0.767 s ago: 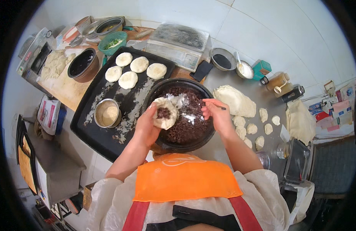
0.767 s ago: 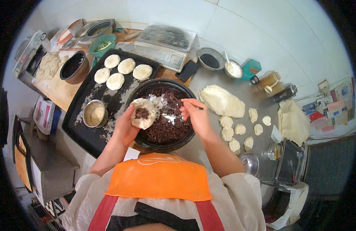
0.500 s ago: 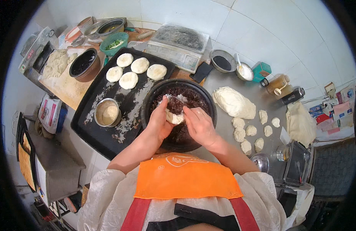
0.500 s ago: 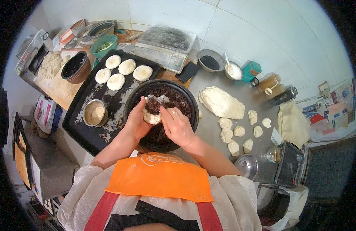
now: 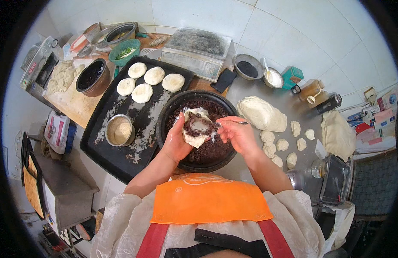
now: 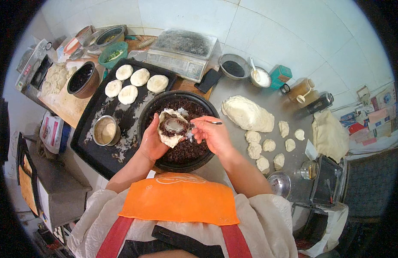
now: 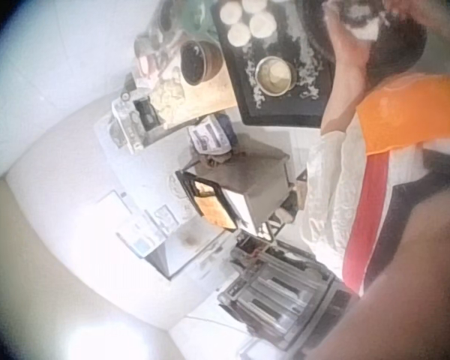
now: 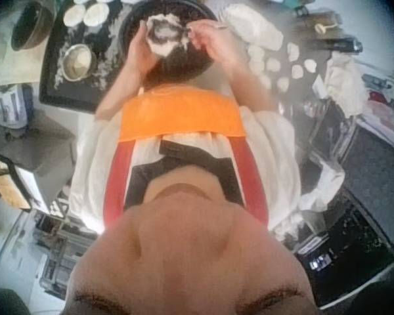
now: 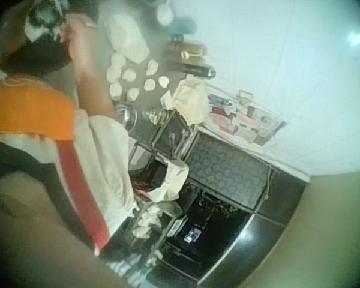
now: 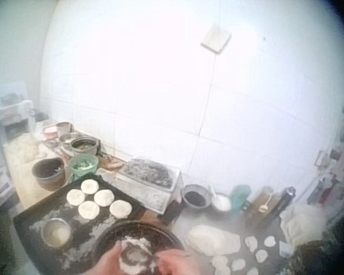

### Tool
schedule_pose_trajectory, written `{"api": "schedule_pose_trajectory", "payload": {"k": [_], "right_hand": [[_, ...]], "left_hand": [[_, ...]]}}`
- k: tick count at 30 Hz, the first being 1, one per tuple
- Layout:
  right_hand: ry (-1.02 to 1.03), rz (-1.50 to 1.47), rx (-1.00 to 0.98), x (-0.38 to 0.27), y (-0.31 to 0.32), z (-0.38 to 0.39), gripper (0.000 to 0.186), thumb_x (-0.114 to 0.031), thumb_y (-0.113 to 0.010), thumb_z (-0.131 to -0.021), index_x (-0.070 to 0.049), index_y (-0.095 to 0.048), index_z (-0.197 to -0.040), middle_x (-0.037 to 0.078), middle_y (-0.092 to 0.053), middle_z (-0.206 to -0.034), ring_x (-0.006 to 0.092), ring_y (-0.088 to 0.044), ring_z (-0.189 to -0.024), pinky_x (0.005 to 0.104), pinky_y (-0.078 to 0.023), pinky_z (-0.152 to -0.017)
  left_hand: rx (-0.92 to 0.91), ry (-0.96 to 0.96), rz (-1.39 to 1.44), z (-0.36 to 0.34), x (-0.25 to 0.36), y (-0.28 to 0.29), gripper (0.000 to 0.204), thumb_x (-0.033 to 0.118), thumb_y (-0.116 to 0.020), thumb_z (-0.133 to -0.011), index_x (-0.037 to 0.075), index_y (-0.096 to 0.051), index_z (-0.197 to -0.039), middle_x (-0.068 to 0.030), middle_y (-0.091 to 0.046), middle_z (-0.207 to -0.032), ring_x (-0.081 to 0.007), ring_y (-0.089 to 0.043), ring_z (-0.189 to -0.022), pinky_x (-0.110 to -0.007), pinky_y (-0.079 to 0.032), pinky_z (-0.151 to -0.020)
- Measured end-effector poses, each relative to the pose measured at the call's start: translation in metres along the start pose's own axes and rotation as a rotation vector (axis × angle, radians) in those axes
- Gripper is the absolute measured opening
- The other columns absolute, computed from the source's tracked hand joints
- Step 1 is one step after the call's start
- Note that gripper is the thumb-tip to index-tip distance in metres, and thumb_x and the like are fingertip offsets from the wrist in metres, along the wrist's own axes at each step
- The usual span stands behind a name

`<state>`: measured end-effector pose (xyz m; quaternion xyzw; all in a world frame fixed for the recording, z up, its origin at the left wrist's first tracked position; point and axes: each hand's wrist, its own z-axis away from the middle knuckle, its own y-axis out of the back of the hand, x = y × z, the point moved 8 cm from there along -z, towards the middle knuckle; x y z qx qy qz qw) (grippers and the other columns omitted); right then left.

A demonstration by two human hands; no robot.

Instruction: The person flattens dough by hand and uses a spoon to place red bean filling in the center. The person then pinches the dough to seal it and places the finished pastries onto a baking tray.

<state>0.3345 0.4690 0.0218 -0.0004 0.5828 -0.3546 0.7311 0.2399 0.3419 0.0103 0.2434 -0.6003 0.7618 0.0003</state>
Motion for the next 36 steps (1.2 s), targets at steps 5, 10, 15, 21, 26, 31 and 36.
{"api": "schedule_pose_trajectory", "payload": {"k": [5, 10, 15, 21, 26, 31, 36], "right_hand": [[0.051, 0.03, 0.022, 0.006, -0.002, -0.002, 0.017, -0.009, -0.062, -0.09, 0.004, -0.067, -0.099, 0.01, -0.067, -0.072, 0.0136, -0.06, -0.054, 0.0257, -0.048, -0.047], [0.067, 0.145, 0.054, 0.004, -0.007, -0.005, 0.015, -0.008, -0.064, -0.089, 0.005, -0.067, -0.096, 0.01, -0.066, -0.071, 0.0119, -0.059, -0.053, 0.0245, -0.048, -0.046], [0.202, 0.332, 0.119, -0.034, -0.019, 0.005, 0.017, -0.011, -0.065, -0.089, 0.002, -0.069, -0.1, 0.009, -0.067, -0.075, 0.0118, -0.06, -0.057, 0.0244, -0.049, -0.051], [0.701, 1.356, -0.17, -0.03, -0.042, 0.02, 0.06, -0.035, -0.082, -0.071, 0.001, -0.064, -0.116, 0.017, -0.06, -0.121, 0.0316, -0.058, -0.108, 0.0394, -0.048, -0.092], [0.466, 1.064, 0.02, -0.023, -0.06, 0.003, 0.079, -0.037, -0.087, -0.063, 0.002, -0.057, -0.126, 0.016, -0.059, -0.118, 0.0295, -0.06, -0.106, 0.0382, -0.049, -0.09], [0.673, 0.648, 0.1, -0.02, -0.059, -0.004, 0.061, -0.007, -0.079, -0.07, -0.003, -0.058, -0.126, 0.01, -0.064, -0.091, 0.02, -0.064, -0.074, 0.0291, -0.052, -0.068], [1.056, 1.072, 0.1, -0.041, -0.08, 0.018, 0.04, -0.002, -0.073, -0.071, -0.002, -0.064, -0.111, 0.011, -0.063, -0.088, 0.0265, -0.063, -0.075, 0.0336, -0.053, -0.067]], "left_hand": [[0.021, -0.019, -0.069, 0.005, 0.003, -0.002, 0.049, 0.046, -0.042, -0.101, 0.009, -0.048, -0.133, -0.0101, -0.057, -0.129, -0.0278, -0.057, -0.117, -0.049, -0.05, -0.093], [0.053, -0.039, -0.16, 0.007, 0.004, 0.001, 0.049, 0.044, -0.041, -0.102, 0.007, -0.048, -0.132, -0.0104, -0.059, -0.125, -0.0269, -0.058, -0.114, -0.046, -0.052, -0.091], [0.155, -0.145, -0.162, 0.0, 0.033, 0.007, 0.047, 0.043, -0.044, -0.102, 0.007, -0.051, -0.131, -0.0092, -0.059, -0.127, -0.025, -0.057, -0.118, -0.043, -0.046, -0.1], [0.247, -0.201, -0.013, -0.006, 0.057, 0.014, 0.051, 0.046, -0.039, -0.102, 0.005, -0.05, -0.131, -0.0127, -0.057, -0.13, -0.0295, -0.055, -0.121, -0.047, -0.043, -0.104], [0.168, -0.16, 0.111, -0.008, 0.033, -0.009, 0.054, 0.048, -0.036, -0.102, 0.006, -0.051, -0.131, -0.0119, -0.057, -0.13, -0.03, -0.054, -0.121, -0.047, -0.042, -0.104], [0.169, -0.179, 0.101, -0.011, 0.027, -0.009, 0.051, 0.046, -0.037, -0.102, 0.007, -0.049, -0.133, -0.0112, -0.058, -0.13, -0.0296, -0.056, -0.119, -0.045, -0.044, -0.101], [0.169, -0.164, -0.01, -0.015, 0.03, 0.012, 0.041, 0.037, -0.042, -0.102, 0.01, -0.051, -0.132, -0.0099, -0.059, -0.128, -0.0271, -0.057, -0.117, -0.046, -0.048, -0.095]]}}
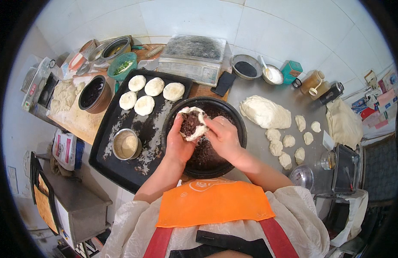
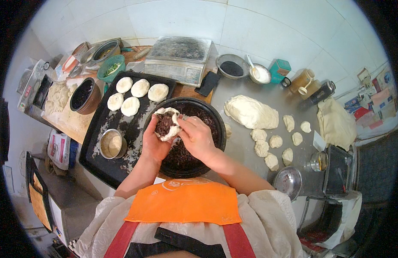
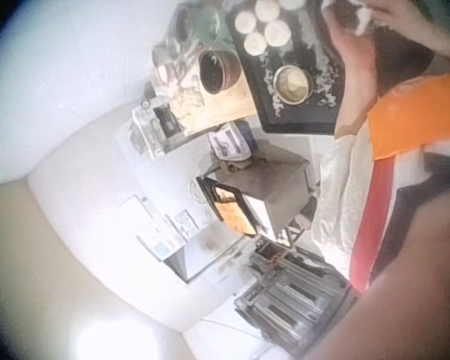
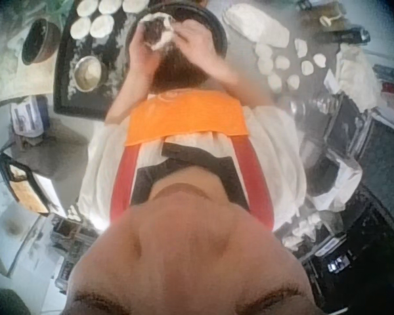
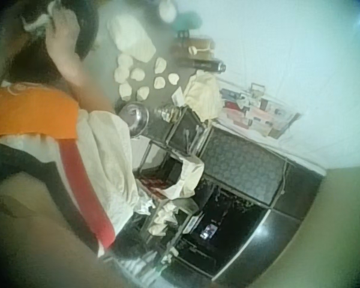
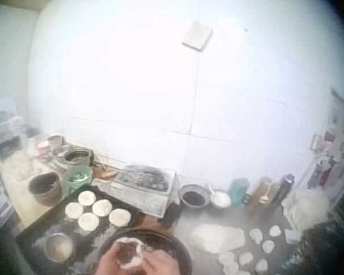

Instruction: The person flattens dough by hand and uses a spoon to place red bean filling in the center. The person then pinches the dough to seal it and places the finished pastries onto a baking tray.

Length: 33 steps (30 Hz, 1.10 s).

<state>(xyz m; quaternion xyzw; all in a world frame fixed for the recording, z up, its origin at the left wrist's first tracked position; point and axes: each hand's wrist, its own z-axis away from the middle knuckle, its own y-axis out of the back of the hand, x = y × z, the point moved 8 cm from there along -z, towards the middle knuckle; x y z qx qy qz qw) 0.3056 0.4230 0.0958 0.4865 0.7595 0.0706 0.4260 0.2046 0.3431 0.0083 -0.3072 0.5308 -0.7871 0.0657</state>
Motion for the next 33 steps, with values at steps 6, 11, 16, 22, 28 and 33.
{"api": "schedule_pose_trajectory", "payload": {"k": [6, 11, 16, 22, 28, 33], "right_hand": [[-0.219, -0.011, -0.248, 0.016, 0.01, -0.022, 0.028, -0.007, -0.077, -0.067, -0.002, -0.063, -0.091, 0.009, -0.061, -0.081, 0.0255, -0.062, -0.072, 0.0342, -0.052, -0.066], [-0.771, -0.692, -0.351, 0.06, -0.014, -0.006, 0.029, -0.001, -0.076, -0.071, 0.005, -0.065, -0.098, 0.005, -0.065, -0.077, 0.0125, -0.061, -0.066, 0.0269, -0.05, -0.06], [-0.275, 0.036, -0.037, -0.002, -0.01, -0.021, 0.027, 0.003, -0.065, -0.073, 0.0, -0.068, -0.099, 0.013, -0.062, -0.083, 0.0294, -0.064, -0.074, 0.0393, -0.052, -0.069], [0.13, 0.173, -0.122, -0.05, -0.028, -0.008, 0.036, 0.005, -0.059, -0.073, 0.001, -0.063, -0.109, 0.015, -0.057, -0.103, 0.0342, -0.059, -0.095, 0.0418, -0.05, -0.084], [0.285, 0.125, -0.163, -0.034, 0.002, -0.04, 0.047, -0.007, -0.072, -0.071, -0.004, -0.062, -0.117, 0.01, -0.061, -0.09, 0.0284, -0.061, -0.081, 0.0364, -0.053, -0.07], [-0.466, -0.41, -0.331, 0.037, -0.012, -0.032, 0.054, -0.006, -0.081, -0.068, -0.003, -0.063, -0.118, 0.003, -0.059, -0.078, 0.0139, -0.057, -0.071, 0.027, -0.049, -0.065]], "left_hand": [[-0.112, 0.028, -0.227, 0.013, -0.002, -0.008, 0.032, 0.024, -0.051, -0.098, 0.011, -0.052, -0.128, -0.01, -0.061, -0.121, -0.0247, -0.063, -0.106, -0.043, -0.055, -0.083], [-0.114, 0.142, -0.251, 0.015, -0.012, -0.01, 0.033, 0.014, -0.049, -0.097, 0.005, -0.051, -0.129, -0.0104, -0.061, -0.118, -0.0237, -0.063, -0.104, -0.041, -0.057, -0.082], [0.1, -0.064, -0.103, -0.001, 0.002, 0.0, 0.037, 0.014, -0.045, -0.097, 0.008, -0.05, -0.132, -0.0101, -0.061, -0.119, -0.0225, -0.06, -0.109, -0.037, -0.049, -0.095], [0.055, -0.04, 0.136, -0.008, 0.004, 0.002, 0.032, 0.025, -0.042, -0.1, 0.014, -0.052, -0.129, -0.0124, -0.062, -0.12, -0.0289, -0.06, -0.109, -0.045, -0.048, -0.096], [0.074, 0.008, -0.223, 0.012, 0.006, -0.011, 0.032, 0.019, -0.044, -0.099, 0.01, -0.051, -0.129, -0.0102, -0.06, -0.12, -0.0248, -0.06, -0.11, -0.042, -0.055, -0.084], [-0.072, 0.078, -0.392, 0.011, 0.004, -0.017, 0.035, 0.027, -0.047, -0.101, 0.006, -0.053, -0.128, -0.0072, -0.061, -0.118, -0.0187, -0.062, -0.104, -0.037, -0.054, -0.085]]}}
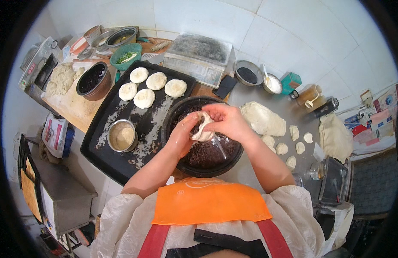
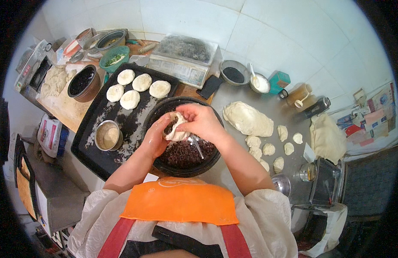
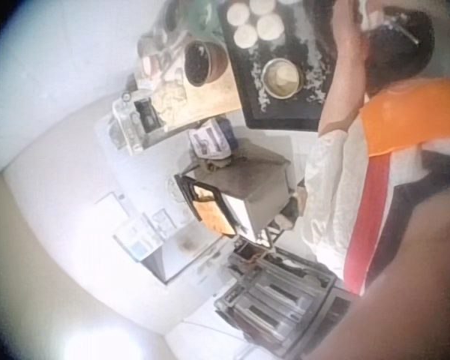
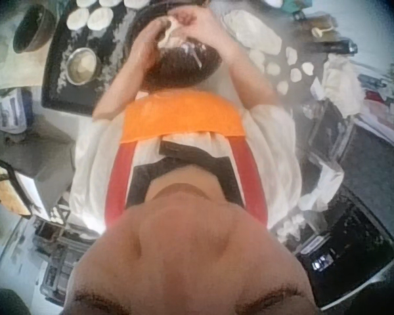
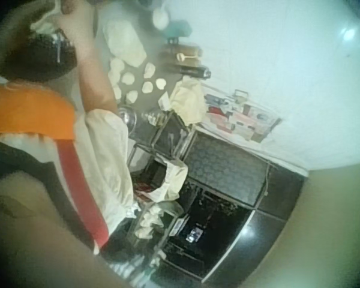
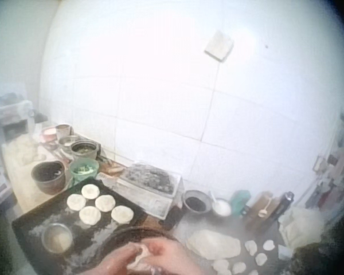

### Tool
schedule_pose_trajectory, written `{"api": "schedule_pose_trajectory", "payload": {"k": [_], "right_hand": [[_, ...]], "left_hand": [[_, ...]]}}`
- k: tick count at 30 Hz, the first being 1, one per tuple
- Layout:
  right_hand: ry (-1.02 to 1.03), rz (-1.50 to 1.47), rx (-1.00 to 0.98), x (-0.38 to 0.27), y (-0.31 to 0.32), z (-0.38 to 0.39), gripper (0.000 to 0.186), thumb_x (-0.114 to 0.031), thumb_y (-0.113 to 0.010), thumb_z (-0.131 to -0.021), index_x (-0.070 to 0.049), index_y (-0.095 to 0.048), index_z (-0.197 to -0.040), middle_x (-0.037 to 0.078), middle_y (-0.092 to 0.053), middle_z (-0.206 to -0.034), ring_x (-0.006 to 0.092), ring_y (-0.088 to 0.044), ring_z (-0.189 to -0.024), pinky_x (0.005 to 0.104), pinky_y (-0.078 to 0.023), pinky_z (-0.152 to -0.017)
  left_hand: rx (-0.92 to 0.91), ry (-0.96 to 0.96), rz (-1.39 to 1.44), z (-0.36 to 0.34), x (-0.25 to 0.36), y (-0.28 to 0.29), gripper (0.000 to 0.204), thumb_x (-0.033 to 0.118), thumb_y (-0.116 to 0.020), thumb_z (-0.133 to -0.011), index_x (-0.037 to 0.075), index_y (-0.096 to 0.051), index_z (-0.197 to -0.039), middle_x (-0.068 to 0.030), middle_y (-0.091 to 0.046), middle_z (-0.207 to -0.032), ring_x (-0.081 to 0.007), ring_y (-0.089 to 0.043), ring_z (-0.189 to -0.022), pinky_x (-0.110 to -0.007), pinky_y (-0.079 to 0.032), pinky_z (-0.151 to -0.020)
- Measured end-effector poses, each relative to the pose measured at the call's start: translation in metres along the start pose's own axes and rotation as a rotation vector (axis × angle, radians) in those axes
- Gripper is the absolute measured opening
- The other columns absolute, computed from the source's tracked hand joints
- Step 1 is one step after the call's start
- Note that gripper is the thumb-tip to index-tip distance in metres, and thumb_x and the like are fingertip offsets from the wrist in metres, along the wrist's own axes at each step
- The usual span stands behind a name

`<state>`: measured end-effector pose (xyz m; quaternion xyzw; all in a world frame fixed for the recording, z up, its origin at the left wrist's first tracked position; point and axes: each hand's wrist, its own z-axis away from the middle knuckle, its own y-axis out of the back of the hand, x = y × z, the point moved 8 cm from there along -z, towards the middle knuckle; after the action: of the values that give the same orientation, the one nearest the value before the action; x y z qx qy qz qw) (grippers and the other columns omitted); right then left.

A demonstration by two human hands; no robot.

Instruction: The person flattens dough by hand and uses a spoon to place red bean filling in the center. The person then pinches the dough to seal it and places the finished pastries onto a baking tray.

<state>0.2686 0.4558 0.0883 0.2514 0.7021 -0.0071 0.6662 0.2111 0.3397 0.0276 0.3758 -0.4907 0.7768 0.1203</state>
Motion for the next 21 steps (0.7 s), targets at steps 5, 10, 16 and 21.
{"api": "schedule_pose_trajectory", "payload": {"k": [5, 10, 16, 21], "right_hand": [[0.078, 0.041, 0.027, -0.011, -0.007, 0.011, 0.028, 0.0, -0.078, -0.073, -0.003, -0.072, -0.101, 0.001, -0.061, -0.079, 0.0089, -0.057, -0.07, 0.0251, -0.047, -0.063], [0.149, 0.001, 0.136, -0.017, -0.016, 0.024, 0.012, 0.002, -0.074, -0.077, 0.0, -0.071, -0.088, 0.004, -0.063, -0.08, 0.0104, -0.058, -0.069, 0.025, -0.047, -0.062], [-0.159, -0.685, 0.3, -0.002, -0.034, 0.023, 0.011, 0.002, -0.07, -0.082, 0.002, -0.067, -0.093, 0.007, -0.068, -0.084, 0.0129, -0.061, -0.069, 0.0248, -0.05, -0.061], [0.369, 0.383, 0.137, -0.066, -0.06, 0.044, 0.023, -0.003, -0.075, -0.076, -0.002, -0.068, -0.098, 0.009, -0.066, -0.086, 0.0192, -0.065, -0.072, 0.0282, -0.052, -0.068]], "left_hand": [[-0.091, 0.122, -0.221, 0.003, 0.006, 0.005, 0.06, 0.053, -0.042, -0.099, 0.006, -0.049, -0.136, -0.0072, -0.059, -0.123, -0.0202, -0.059, -0.11, -0.039, -0.049, -0.093], [-0.331, -0.047, -0.579, 0.001, 0.037, -0.013, 0.075, 0.052, -0.048, -0.098, 0.006, -0.024, -0.152, -0.0115, -0.024, -0.158, -0.022, -0.027, -0.143, -0.039, -0.023, -0.115], [-0.087, -0.081, 0.243, 0.001, 0.025, 0.008, 0.061, 0.054, -0.029, -0.102, 0.007, -0.046, -0.136, -0.0119, -0.056, -0.133, -0.0253, -0.053, -0.122, -0.041, -0.043, -0.101], [0.049, -0.073, 0.127, 0.014, 0.005, 0.032, 0.04, 0.038, -0.042, -0.102, 0.007, -0.055, -0.125, -0.0095, -0.063, -0.118, -0.0217, -0.062, -0.107, -0.035, -0.05, -0.09]]}}
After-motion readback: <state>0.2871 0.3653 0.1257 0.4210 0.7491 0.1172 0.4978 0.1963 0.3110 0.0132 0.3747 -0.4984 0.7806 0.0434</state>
